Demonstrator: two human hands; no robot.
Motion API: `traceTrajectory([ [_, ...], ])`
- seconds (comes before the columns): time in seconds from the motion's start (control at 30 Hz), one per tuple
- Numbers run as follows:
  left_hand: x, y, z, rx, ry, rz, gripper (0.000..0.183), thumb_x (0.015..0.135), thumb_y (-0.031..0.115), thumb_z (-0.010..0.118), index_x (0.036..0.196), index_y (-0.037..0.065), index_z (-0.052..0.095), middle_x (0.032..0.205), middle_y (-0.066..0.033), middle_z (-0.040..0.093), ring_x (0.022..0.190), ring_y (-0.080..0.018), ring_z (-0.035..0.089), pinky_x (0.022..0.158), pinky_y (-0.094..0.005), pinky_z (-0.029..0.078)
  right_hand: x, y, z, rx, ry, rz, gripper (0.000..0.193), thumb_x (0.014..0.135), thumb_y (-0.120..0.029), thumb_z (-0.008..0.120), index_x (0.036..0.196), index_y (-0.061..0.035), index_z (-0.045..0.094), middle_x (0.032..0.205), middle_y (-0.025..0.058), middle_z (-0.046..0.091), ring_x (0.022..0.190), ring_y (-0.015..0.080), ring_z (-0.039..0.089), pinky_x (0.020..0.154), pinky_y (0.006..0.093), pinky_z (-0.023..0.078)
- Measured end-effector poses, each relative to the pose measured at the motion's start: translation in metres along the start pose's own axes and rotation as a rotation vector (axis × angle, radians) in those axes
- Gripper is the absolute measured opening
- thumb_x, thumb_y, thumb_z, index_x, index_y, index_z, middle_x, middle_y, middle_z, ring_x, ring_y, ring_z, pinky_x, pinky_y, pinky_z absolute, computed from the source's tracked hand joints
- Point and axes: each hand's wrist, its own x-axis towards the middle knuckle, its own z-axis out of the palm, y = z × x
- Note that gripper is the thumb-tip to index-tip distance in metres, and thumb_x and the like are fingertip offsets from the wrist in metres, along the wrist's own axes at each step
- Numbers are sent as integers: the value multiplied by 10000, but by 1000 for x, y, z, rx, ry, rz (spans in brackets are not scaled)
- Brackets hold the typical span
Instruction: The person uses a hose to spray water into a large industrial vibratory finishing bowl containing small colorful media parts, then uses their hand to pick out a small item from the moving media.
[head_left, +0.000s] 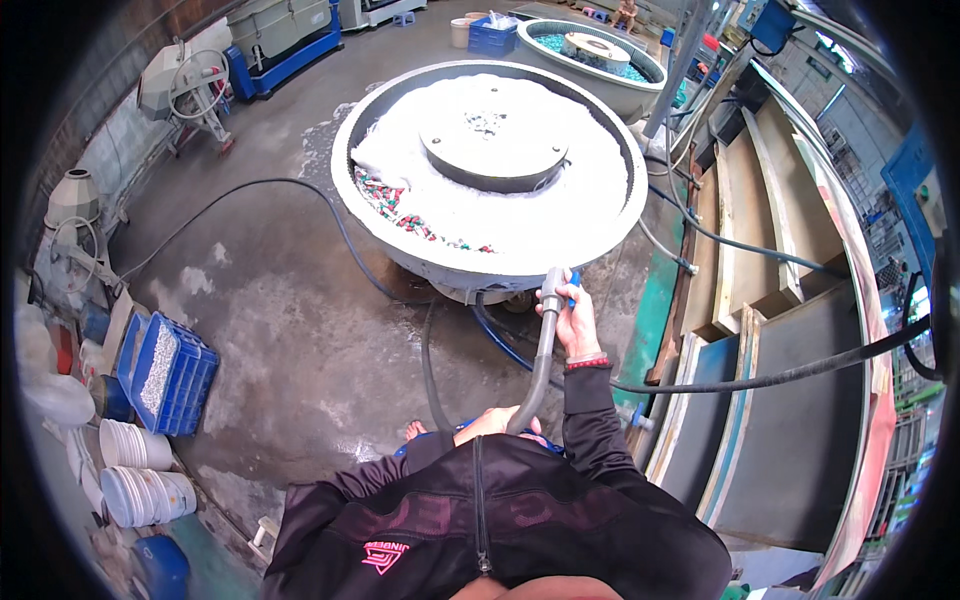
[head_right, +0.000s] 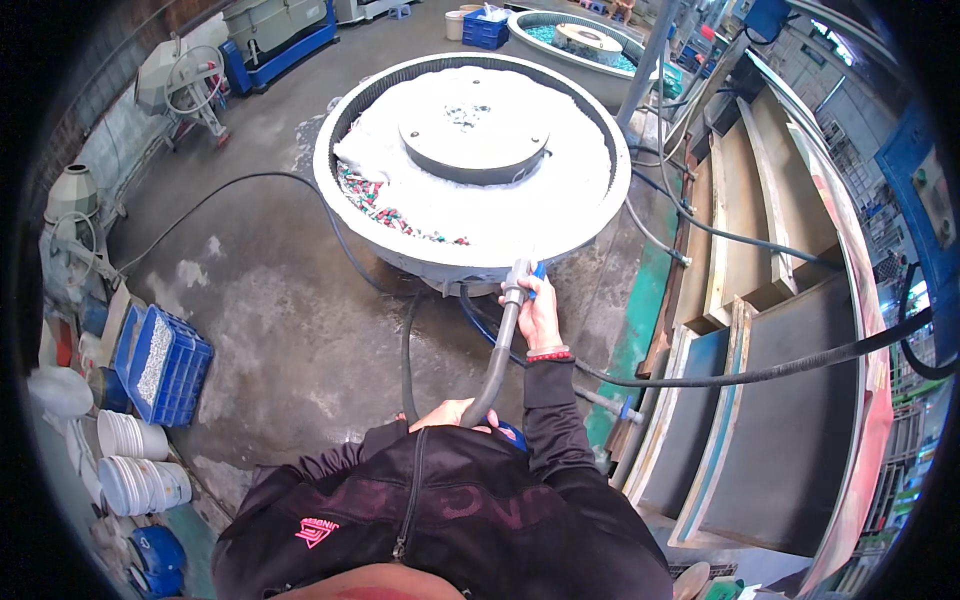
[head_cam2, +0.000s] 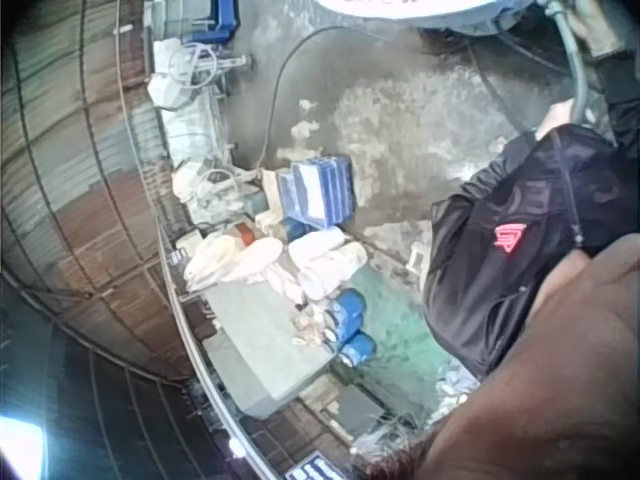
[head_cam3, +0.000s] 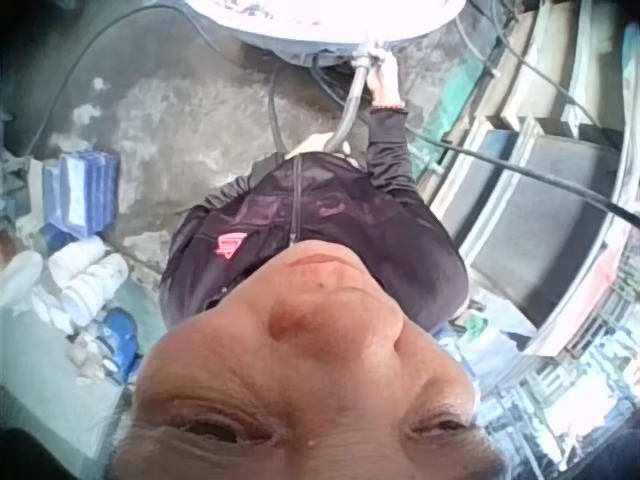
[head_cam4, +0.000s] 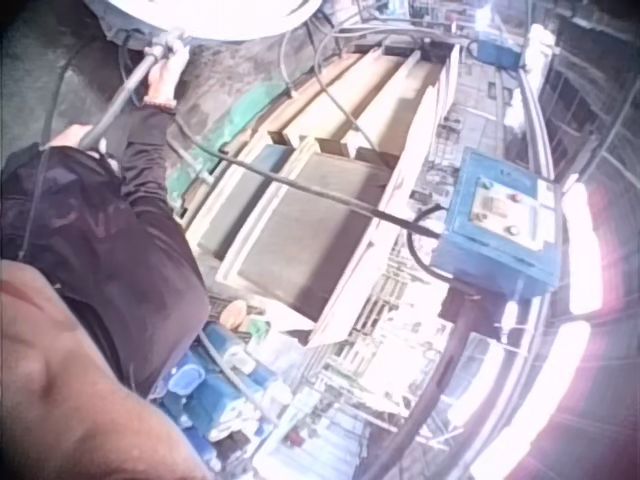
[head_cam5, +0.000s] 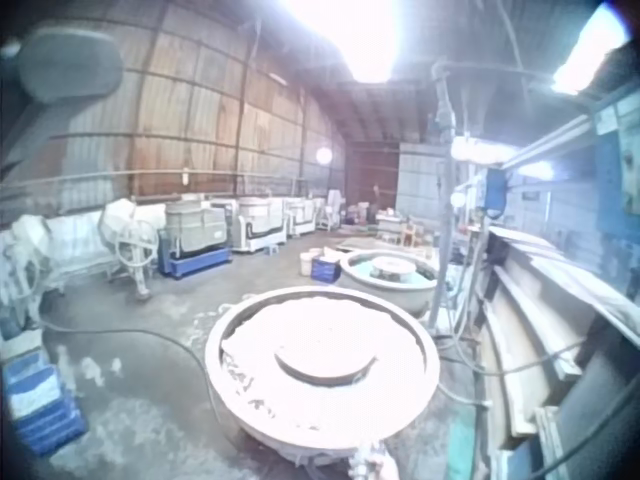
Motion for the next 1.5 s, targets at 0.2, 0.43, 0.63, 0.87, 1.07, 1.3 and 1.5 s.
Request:
traceTrajectory([
  [0.2,12,-10,-9,-123,-144,67,231,781,128,639,939,25,507,922,-61,593,892,-111,536,791,-258,422,5,-1,-24,60,100,8,454,682,-58,490,1116,-143,386,914,148,481,719,306,550,560,398,487],
  [0.43,0,8,-28,-31,-87,17,231,774,106,648,936,15,510,922,-61,587,915,-124,558,795,-250,444,12,7,-5,29,56,-60,425,714,-73,483,1125,-77,373,918,151,473,714,303,565,545,403,489],
  [0.63,-11,6,-49,138,81,134,281,738,159,692,940,40,537,857,-19,547,832,-84,510,721,-237,417,45,44,19,-41,43,87,445,709,-99,516,1126,-46,370,917,160,478,696,315,554,548,399,484],
  [0.87,-40,14,-61,-70,400,184,220,764,157,637,942,72,538,696,36,513,633,-35,463,562,-207,379,83,97,115,-259,-146,339,352,694,-77,523,1023,-18,413,788,135,500,584,271,540,452,395,485],
  [1.07,-55,-1,-67,-55,501,302,253,751,197,633,957,77,548,772,-12,573,737,-98,544,684,-259,431,80,105,158,-303,-362,203,384,705,-64,529,1070,-43,410,859,122,495,639,267,559,459,384,502],
  [1.3,-70,2,-83,41,401,234,273,752,214,618,980,87,536,756,-37,563,736,-132,547,691,-280,415,67,106,108,-235,-57,264,389,717,-103,511,1088,-60,406,901,157,493,681,329,548,507,401,485],
  [1.5,-81,4,-88,63,441,327,271,746,183,600,980,71,522,785,-64,594,720,-167,587,671,-303,433,68,98,155,-290,-184,191,466,714,-74,500,1160,-82,367,909,149,491,673,287,557,478,398,492],
])
